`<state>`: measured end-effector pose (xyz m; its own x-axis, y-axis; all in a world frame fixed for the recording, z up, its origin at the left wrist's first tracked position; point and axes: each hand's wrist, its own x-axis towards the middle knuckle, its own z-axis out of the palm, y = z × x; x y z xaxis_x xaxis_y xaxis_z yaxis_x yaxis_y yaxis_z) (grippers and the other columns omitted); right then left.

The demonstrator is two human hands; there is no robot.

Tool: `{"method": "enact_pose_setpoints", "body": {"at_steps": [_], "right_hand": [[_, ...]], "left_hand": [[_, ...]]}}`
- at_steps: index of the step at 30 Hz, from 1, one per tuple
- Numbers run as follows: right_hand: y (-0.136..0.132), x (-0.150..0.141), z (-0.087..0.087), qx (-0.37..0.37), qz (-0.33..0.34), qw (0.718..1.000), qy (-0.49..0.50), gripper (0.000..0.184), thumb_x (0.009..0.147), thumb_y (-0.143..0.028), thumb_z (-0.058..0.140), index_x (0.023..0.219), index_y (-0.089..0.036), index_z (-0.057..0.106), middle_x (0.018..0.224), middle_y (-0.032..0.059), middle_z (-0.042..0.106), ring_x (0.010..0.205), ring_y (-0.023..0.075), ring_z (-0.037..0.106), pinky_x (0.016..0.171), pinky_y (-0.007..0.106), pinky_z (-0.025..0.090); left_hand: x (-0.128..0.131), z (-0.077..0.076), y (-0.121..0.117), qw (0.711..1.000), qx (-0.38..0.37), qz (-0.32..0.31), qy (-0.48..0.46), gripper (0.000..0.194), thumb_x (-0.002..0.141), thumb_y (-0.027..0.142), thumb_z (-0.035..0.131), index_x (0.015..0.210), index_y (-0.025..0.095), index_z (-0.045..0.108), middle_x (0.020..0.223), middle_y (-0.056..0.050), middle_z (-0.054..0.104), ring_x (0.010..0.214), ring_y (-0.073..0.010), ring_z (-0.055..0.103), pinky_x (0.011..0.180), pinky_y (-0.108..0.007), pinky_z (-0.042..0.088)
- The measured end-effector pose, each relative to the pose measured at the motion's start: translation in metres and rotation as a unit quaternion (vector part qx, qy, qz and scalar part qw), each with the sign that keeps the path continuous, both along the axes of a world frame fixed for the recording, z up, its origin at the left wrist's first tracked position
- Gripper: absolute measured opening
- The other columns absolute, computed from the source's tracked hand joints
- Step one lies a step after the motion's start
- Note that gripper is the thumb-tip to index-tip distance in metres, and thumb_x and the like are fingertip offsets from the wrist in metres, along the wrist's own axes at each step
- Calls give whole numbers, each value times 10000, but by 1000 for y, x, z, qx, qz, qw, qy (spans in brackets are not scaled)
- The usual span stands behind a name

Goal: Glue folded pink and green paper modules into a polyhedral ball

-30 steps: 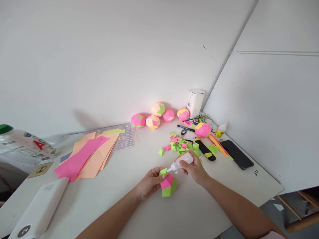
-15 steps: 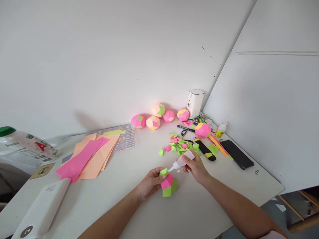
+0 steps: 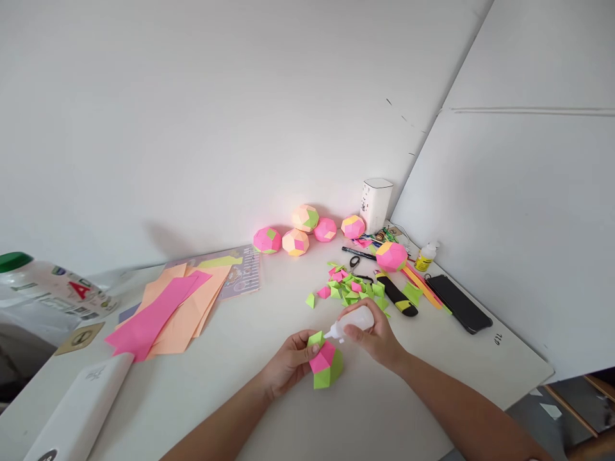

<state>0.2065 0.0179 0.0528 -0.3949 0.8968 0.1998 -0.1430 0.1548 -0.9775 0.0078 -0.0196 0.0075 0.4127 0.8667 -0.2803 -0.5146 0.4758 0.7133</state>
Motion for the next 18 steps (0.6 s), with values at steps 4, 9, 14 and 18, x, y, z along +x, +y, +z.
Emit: {"method": "enact_pose_setpoints", "body": {"at_steps": [4, 9, 14, 18], "right_hand": [[-2, 0, 1, 95, -5, 995, -27, 259, 739, -289, 698, 923, -222, 530, 878, 55, 652, 793, 199, 615, 649, 314, 492], [-2, -1, -1, 166, -9, 986, -33, 292, 721, -248, 703, 953, -228, 527, 884, 56, 657, 806, 212, 629, 700, 345, 499], [-1, 0, -2, 157, -13, 987, -34, 289, 721, -246, 705, 949, -226, 528, 876, 57, 659, 788, 207, 629, 673, 331, 503], [-2, 0, 0, 144, -12, 989, -31, 269, 726, -261, 701, 931, -226, 530, 866, 53, 661, 775, 201, 625, 659, 322, 499]], "left_hand": [[1, 1, 0, 1000, 0, 10, -6, 155, 697, 190, 746, 829, 136, 687, 782, -48, 708, 719, -155, 635, 712, -283, 479], [0, 1, -1, 1000, -4, 12, 2, 169, 697, 197, 745, 846, 138, 690, 793, -53, 709, 721, -160, 635, 706, -285, 478], [-1, 0, -1, 1000, -2, 8, 7, 162, 702, 195, 739, 847, 140, 691, 799, -53, 708, 728, -162, 635, 721, -295, 480], [0, 1, -1, 1000, -3, 7, 7, 169, 700, 198, 741, 852, 143, 691, 792, -51, 708, 726, -163, 637, 722, -298, 482]]}}
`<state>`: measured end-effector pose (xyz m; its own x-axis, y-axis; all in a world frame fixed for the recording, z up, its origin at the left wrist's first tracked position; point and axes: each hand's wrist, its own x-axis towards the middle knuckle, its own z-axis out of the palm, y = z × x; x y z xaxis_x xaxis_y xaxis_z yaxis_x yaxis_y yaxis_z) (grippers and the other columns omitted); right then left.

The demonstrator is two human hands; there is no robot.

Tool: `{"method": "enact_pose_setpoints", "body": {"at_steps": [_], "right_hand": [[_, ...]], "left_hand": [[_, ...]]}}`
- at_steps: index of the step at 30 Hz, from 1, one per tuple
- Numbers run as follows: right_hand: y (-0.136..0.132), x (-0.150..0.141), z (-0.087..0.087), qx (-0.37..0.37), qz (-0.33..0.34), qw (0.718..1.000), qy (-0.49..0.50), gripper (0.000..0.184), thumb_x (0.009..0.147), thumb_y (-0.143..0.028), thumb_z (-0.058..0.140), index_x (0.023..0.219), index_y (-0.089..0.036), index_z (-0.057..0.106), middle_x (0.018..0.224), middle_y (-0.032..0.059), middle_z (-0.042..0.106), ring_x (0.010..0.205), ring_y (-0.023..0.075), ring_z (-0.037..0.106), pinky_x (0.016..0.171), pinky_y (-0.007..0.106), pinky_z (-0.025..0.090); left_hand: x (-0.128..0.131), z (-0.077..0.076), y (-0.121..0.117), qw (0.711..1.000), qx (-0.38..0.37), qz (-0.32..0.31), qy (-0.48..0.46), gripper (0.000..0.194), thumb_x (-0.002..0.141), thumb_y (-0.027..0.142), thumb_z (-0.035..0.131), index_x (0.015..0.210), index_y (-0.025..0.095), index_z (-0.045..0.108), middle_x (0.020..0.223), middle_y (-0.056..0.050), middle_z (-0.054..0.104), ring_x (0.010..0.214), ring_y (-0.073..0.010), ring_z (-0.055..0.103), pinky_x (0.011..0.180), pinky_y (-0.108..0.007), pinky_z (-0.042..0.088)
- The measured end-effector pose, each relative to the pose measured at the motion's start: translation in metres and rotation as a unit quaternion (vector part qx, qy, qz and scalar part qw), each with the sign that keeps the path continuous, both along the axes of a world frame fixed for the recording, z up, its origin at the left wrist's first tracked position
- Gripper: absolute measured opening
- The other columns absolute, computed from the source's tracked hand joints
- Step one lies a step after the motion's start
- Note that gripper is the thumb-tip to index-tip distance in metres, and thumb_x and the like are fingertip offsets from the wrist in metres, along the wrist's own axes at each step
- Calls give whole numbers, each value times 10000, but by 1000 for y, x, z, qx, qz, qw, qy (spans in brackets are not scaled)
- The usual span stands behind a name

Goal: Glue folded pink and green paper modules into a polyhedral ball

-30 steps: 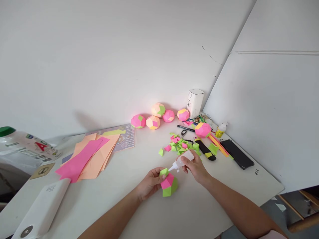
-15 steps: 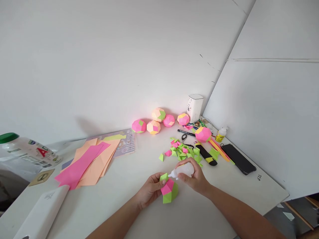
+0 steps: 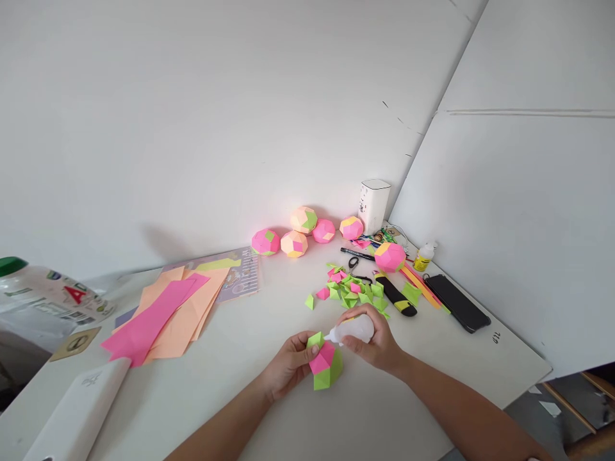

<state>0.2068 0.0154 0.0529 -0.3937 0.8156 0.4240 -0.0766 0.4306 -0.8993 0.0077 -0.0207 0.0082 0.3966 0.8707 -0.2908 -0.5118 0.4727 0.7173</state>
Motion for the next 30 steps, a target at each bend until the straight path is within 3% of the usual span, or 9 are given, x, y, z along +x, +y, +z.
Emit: {"method": "enact_pose_setpoints", "body": {"at_steps": [13, 21, 30], "right_hand": [[2, 1, 0, -101, 2, 994, 33, 261, 758, -355, 686, 910, -218, 524, 899, 58, 649, 750, 182, 613, 621, 294, 494], [0, 0, 4, -103, 31, 994, 14, 250, 740, -335, 703, 872, -204, 536, 827, 34, 638, 689, 154, 575, 592, 271, 459], [1, -1, 1, -159, 32, 986, 31, 284, 731, -371, 710, 855, -209, 511, 826, 29, 629, 620, 133, 556, 531, 258, 451]], "left_hand": [[0, -1, 0, 1000, 5, -2, -2, 148, 702, 206, 740, 828, 151, 685, 763, -40, 700, 702, -156, 630, 701, -285, 474], [0, 0, 0, 1000, 6, -2, 5, 169, 700, 210, 740, 852, 155, 689, 800, -49, 705, 726, -167, 632, 713, -295, 474], [0, 1, -1, 1000, 0, -1, 12, 174, 686, 218, 752, 833, 149, 690, 781, -46, 700, 715, -165, 630, 704, -294, 477]]}}
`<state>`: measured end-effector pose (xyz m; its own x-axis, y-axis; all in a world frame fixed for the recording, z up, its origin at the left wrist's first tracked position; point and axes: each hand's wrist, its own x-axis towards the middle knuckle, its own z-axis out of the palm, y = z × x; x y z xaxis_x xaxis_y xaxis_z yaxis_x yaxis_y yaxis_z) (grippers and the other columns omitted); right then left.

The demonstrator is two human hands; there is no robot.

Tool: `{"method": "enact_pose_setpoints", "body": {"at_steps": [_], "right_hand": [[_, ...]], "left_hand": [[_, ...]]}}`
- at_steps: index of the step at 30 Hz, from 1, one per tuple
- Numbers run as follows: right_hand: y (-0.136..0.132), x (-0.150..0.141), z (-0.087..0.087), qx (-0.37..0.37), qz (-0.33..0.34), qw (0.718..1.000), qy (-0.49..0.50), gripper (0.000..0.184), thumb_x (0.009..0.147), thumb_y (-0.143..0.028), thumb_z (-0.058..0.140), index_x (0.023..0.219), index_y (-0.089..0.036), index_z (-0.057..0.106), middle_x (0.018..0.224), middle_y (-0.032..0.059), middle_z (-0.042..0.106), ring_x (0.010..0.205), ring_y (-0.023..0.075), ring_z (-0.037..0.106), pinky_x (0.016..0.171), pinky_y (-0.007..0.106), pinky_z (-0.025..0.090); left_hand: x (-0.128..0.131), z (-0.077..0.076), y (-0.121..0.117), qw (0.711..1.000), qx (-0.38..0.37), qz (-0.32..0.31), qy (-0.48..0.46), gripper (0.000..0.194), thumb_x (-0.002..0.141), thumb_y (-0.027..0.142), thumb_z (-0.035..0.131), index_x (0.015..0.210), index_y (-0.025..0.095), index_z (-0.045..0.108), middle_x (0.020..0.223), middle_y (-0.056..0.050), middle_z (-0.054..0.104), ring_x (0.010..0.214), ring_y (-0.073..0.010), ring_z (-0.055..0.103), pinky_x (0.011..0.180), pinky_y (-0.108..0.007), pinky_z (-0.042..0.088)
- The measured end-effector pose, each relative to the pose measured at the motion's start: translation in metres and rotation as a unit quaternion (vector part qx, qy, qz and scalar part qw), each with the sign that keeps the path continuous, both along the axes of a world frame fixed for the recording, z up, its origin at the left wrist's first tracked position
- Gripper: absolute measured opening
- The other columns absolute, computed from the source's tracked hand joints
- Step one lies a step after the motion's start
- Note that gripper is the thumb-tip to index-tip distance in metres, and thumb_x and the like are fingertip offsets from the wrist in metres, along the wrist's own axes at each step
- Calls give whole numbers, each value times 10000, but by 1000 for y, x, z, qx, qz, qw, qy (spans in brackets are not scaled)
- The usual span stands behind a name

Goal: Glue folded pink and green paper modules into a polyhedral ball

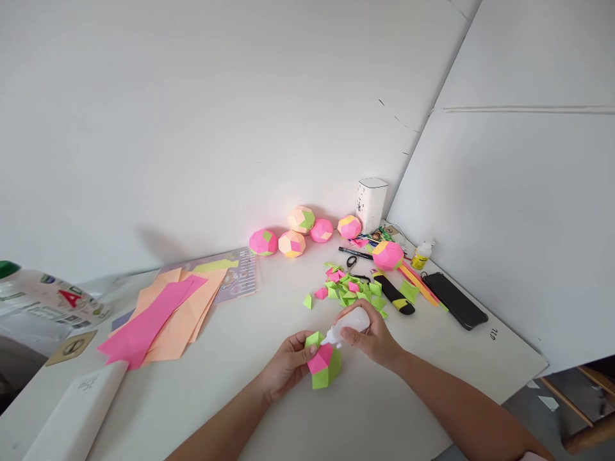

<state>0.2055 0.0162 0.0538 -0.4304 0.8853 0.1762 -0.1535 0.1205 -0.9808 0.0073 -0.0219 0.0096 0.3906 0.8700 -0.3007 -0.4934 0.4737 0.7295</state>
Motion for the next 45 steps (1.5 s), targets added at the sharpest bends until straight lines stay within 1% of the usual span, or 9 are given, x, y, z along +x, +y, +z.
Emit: {"method": "enact_pose_setpoints", "body": {"at_steps": [3, 7, 12, 16, 24, 28, 37, 40, 45], "right_hand": [[-1, 0, 1, 24, 9, 1000, 2, 272, 740, -357, 705, 875, -213, 518, 839, 34, 635, 662, 146, 571, 567, 269, 455], [-1, 1, 2, 55, -9, 998, -3, 286, 744, -362, 700, 916, -220, 521, 892, 48, 640, 758, 178, 597, 627, 293, 476], [-1, 1, 1, 42, 18, 999, -20, 277, 747, -375, 694, 895, -215, 522, 848, 40, 644, 703, 168, 592, 590, 283, 469], [-1, 1, 1, 50, -1, 999, -5, 287, 743, -368, 699, 914, -226, 517, 885, 43, 646, 741, 177, 601, 614, 292, 473], [0, 1, 2, 51, -1, 999, -13, 282, 737, -375, 704, 898, -225, 528, 859, 43, 646, 718, 177, 594, 598, 292, 469], [1, 1, 0, 25, -1, 1000, 0, 287, 733, -370, 712, 888, -229, 516, 841, 34, 648, 701, 170, 599, 582, 285, 473], [0, 1, 0, 34, -15, 999, -14, 292, 717, -374, 726, 882, -226, 536, 855, 34, 651, 732, 175, 606, 607, 289, 486], [0, 2, 0, 6, -8, 1000, -3, 292, 708, -376, 734, 855, -221, 534, 813, 26, 648, 683, 161, 596, 571, 276, 479], [8, 2, 0, -64, -27, 995, 74, 289, 739, -405, 700, 815, -205, 507, 781, 14, 644, 500, 102, 527, 448, 246, 423]], "left_hand": [[0, 2, 0, 1000, -4, 2, 5, 197, 670, 231, 765, 834, 148, 692, 787, -46, 697, 714, -161, 625, 706, -292, 474], [1, 2, 1, 1000, -3, 0, 6, 187, 672, 239, 764, 816, 145, 690, 756, -37, 687, 683, -147, 612, 684, -275, 466], [1, 1, 0, 1000, -2, 0, 8, 186, 677, 233, 759, 827, 146, 691, 789, -50, 696, 712, -164, 619, 708, -295, 470], [0, 1, 0, 1000, 0, 0, 11, 192, 680, 238, 758, 839, 151, 696, 788, -47, 698, 719, -161, 621, 715, -287, 470], [1, 3, 0, 1000, -3, 0, 12, 204, 671, 248, 765, 835, 151, 694, 784, -50, 698, 707, -163, 625, 702, -286, 471], [2, 4, 0, 1000, 0, -3, 9, 203, 666, 248, 769, 828, 152, 693, 760, -41, 695, 690, -154, 617, 688, -275, 465], [0, -2, 0, 1000, 0, 1, 11, 209, 670, 238, 764, 849, 156, 693, 792, -48, 692, 720, -162, 621, 716, -285, 464], [0, -4, 0, 1000, 2, -1, 10, 222, 674, 244, 761, 865, 152, 693, 815, -60, 697, 749, -177, 626, 732, -297, 463], [0, -6, 1, 1000, 2, -4, 7, 210, 669, 243, 765, 838, 148, 685, 777, -55, 692, 721, -176, 626, 721, -301, 461]]}}
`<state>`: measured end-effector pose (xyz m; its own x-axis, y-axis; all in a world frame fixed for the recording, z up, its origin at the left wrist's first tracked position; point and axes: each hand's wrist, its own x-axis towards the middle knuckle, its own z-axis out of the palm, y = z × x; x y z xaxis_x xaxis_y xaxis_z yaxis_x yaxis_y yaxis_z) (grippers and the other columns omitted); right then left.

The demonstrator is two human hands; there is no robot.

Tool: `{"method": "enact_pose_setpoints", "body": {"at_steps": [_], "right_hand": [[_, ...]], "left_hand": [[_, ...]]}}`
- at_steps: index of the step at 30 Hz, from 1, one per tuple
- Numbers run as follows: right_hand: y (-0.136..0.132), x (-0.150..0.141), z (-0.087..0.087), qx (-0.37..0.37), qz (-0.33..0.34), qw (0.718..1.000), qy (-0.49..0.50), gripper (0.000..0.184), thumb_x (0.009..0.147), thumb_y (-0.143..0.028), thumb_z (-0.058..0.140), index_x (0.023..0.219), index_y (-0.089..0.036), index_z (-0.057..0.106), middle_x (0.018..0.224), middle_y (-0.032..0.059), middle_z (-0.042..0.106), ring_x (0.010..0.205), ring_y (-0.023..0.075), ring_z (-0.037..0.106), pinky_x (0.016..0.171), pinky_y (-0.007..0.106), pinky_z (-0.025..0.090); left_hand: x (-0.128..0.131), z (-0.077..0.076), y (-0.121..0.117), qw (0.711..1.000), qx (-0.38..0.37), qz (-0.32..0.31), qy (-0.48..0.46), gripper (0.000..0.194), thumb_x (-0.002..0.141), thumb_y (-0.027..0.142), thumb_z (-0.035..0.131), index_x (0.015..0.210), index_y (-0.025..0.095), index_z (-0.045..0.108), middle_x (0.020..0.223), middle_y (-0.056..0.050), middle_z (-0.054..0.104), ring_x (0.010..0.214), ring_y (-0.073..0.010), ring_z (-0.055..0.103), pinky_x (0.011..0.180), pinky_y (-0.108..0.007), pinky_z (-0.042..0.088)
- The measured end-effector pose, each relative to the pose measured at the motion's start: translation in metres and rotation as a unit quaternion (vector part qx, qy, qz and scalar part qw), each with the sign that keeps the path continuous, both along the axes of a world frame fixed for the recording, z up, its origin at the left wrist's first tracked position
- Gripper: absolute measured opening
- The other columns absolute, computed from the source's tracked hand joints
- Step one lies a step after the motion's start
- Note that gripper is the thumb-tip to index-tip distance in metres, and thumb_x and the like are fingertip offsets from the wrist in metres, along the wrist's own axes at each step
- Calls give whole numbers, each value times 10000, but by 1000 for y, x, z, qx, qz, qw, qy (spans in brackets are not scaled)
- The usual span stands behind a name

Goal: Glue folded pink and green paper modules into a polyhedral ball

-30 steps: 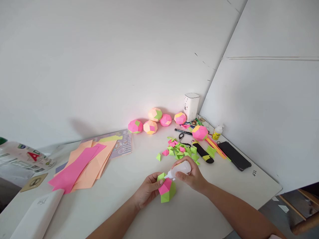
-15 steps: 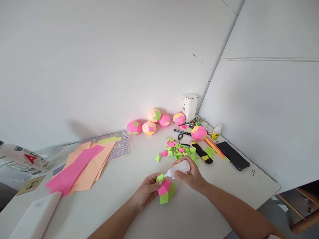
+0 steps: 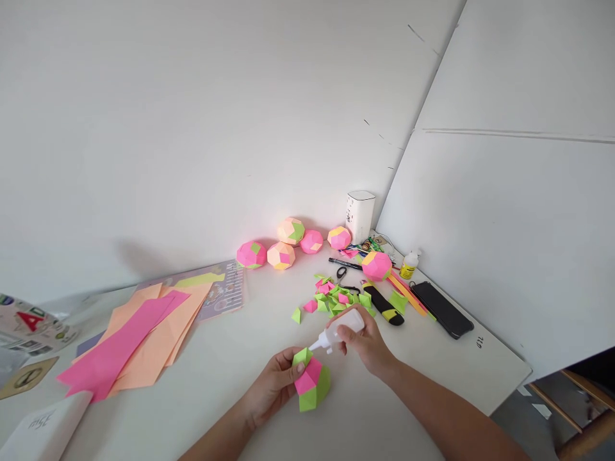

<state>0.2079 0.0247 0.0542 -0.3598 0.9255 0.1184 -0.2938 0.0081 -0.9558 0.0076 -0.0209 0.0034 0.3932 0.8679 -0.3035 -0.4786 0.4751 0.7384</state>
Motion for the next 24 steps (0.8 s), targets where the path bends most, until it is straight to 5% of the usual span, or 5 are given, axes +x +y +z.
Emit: {"method": "enact_pose_setpoints", "body": {"at_steps": [5, 16, 21, 24], "right_hand": [[10, 0, -4, -93, -6, 994, 64, 283, 783, -415, 662, 781, -194, 485, 543, -33, 575, 458, 107, 513, 445, 237, 415], [11, 2, -5, -158, -6, 983, 98, 292, 793, -418, 652, 710, -175, 515, 492, -24, 562, 431, 97, 497, 425, 215, 398], [11, 2, -4, -152, -25, 983, 99, 274, 781, -404, 666, 729, -175, 525, 529, -14, 590, 471, 109, 536, 457, 227, 417], [11, 1, -2, -165, -39, 977, 128, 291, 704, -326, 753, 823, -186, 527, 731, 21, 678, 663, 160, 652, 632, 287, 508]], "left_hand": [[0, -1, 1, 1000, -6, 2, -4, 199, 670, 235, 765, 833, 151, 686, 793, -57, 699, 744, -182, 635, 743, -310, 463], [0, -3, 1, 1000, -4, 5, -13, 200, 664, 225, 770, 827, 145, 684, 785, -57, 700, 732, -179, 636, 731, -305, 461], [0, -5, 1, 1000, -11, 9, -18, 177, 678, 209, 759, 825, 149, 680, 787, -50, 699, 741, -177, 636, 739, -306, 458], [0, -5, 1, 1000, -10, 7, -20, 174, 685, 204, 753, 832, 148, 680, 789, -51, 696, 746, -179, 636, 746, -311, 459]]}}
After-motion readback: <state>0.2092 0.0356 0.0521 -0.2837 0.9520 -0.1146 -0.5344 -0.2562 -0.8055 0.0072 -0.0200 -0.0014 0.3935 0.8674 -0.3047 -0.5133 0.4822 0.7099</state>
